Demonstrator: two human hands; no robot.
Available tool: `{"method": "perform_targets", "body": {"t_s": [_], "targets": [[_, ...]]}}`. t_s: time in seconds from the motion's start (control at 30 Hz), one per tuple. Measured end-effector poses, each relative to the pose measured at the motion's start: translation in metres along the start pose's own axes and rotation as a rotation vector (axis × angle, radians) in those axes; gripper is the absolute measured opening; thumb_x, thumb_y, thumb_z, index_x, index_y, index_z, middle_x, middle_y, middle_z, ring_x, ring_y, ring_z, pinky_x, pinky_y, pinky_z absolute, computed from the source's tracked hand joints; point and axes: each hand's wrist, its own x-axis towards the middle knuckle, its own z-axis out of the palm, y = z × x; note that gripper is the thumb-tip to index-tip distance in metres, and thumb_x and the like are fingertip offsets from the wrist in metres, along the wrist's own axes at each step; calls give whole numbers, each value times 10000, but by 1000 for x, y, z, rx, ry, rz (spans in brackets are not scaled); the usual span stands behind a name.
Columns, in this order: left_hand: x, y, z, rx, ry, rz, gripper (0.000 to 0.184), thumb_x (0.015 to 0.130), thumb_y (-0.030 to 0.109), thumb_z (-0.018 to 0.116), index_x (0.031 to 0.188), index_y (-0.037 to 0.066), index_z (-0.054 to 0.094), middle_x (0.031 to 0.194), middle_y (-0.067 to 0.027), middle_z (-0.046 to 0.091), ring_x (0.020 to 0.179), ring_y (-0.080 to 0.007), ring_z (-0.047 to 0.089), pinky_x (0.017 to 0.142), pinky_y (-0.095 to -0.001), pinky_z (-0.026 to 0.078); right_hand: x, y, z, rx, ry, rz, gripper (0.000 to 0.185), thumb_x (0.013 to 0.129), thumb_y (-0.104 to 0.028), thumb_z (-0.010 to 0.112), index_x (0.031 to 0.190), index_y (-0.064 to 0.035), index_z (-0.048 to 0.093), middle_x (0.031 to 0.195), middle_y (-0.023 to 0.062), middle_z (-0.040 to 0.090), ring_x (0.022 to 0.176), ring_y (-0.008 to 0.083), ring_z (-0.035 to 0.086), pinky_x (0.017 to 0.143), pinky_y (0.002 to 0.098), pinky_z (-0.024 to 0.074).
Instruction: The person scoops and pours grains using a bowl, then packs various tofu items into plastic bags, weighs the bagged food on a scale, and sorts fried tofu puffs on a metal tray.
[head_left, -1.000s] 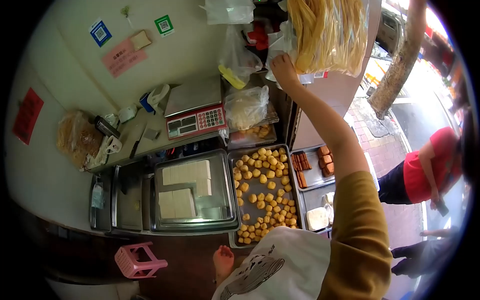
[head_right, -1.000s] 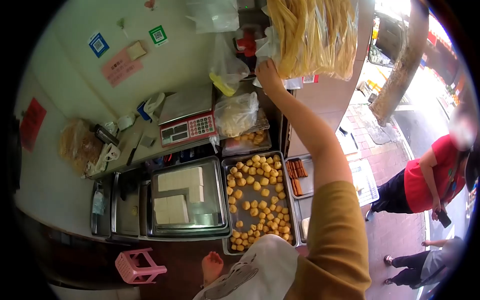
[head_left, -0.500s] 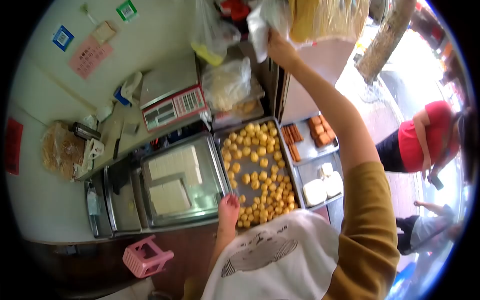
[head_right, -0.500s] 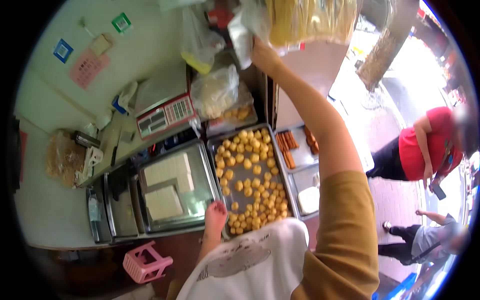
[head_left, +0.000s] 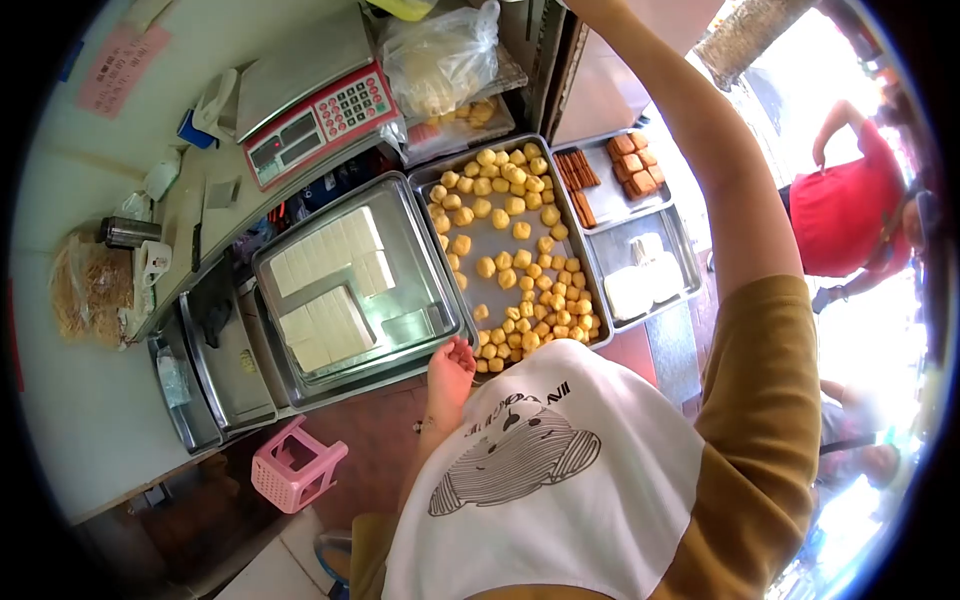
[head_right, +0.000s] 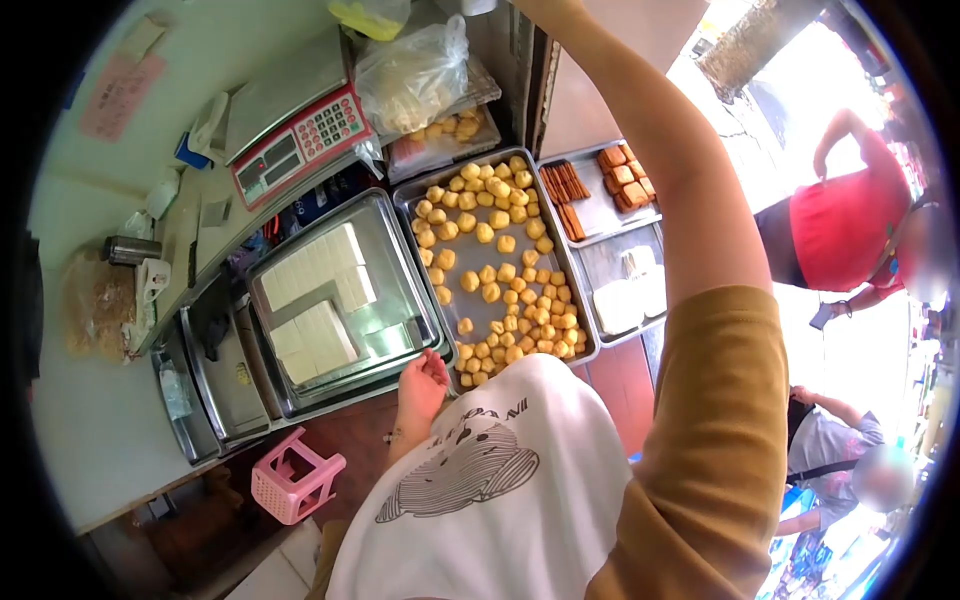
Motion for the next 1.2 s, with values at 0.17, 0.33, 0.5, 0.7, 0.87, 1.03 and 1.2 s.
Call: {"method": "perform_targets", "body": {"t_s": [0.17, 0.33, 0.5, 0.7, 0.87, 1.03, 1.2], "targets": [[-1, 26, 18, -23, -83, 13, 166, 857, 130, 515, 1007, 61, 531, 893, -40, 565, 799, -152, 552, 727, -277, 443, -14, -14, 2, -30, -117, -37, 211, 750, -151, 517, 888, -36, 626, 822, 121, 616, 891, 279, 576, 952, 453, 344], [-13, 41, 24, 1, -141, 41, 173, 857, 135, 523, 1015, 65, 537, 908, -41, 573, 795, -149, 546, 721, -280, 438, -19, -35, -54, 421, -606, 114, 267, 768, -201, 533, 1007, -115, 614, 958, 151, 606, 925, 257, 578, 942, 483, 333], [-15, 40, 39, 198, -384, -83, 309, 910, 236, 457, 1162, 61, 497, 1094, -91, 561, 984, -188, 530, 842, -314, 417, -133, -154, -144, 1713, -991, 645, 227, 855, -137, 538, 1062, -105, 622, 874, 69, 661, 764, 194, 649, 700, 333, 533], [-35, 36, 91, 173, -928, -257, 435, 945, 365, 419, 1258, 63, 444, 1252, -111, 510, 1162, -226, 472, 973, -418, 375, -167, -190, -361, 2944, -384, 1895, 431, 862, 10, 402, 1286, -43, 345, 1169, 148, 547, 1001, 272, 599, 814, 379, 517], [-42, 37, 116, 208, -751, 111, 317, 906, 96, 513, 1218, 68, 463, 1158, -83, 560, 1055, -172, 551, 898, -328, 459, -193, -176, -415, 2609, -351, 1989, 337, 830, -2, 444, 1161, -50, 492, 1072, 100, 585, 952, 219, 599, 851, 325, 471], [-70, 57, 117, 424, -723, 244, 381, 790, -76, 576, 1134, 58, 479, 1079, -63, 588, 983, -134, 574, 853, -266, 476, -245, -180, -434, 2341, -636, 2122, 187, 865, -164, 500, 996, -67, 592, 1014, 64, 615, 972, 162, 558, 854, 317, 437], [-72, 60, 89, 778, -710, 199, 402, 742, -112, 609, 1095, 52, 509, 1052, -58, 597, 919, -120, 585, 795, -245, 480, -201, -186, -428, 2055, -419, 1849, 534, 818, -255, 642, 1272, -51, 448, 1221, 94, 531, 1124, 180, 489, 931, 326, 394]]}}
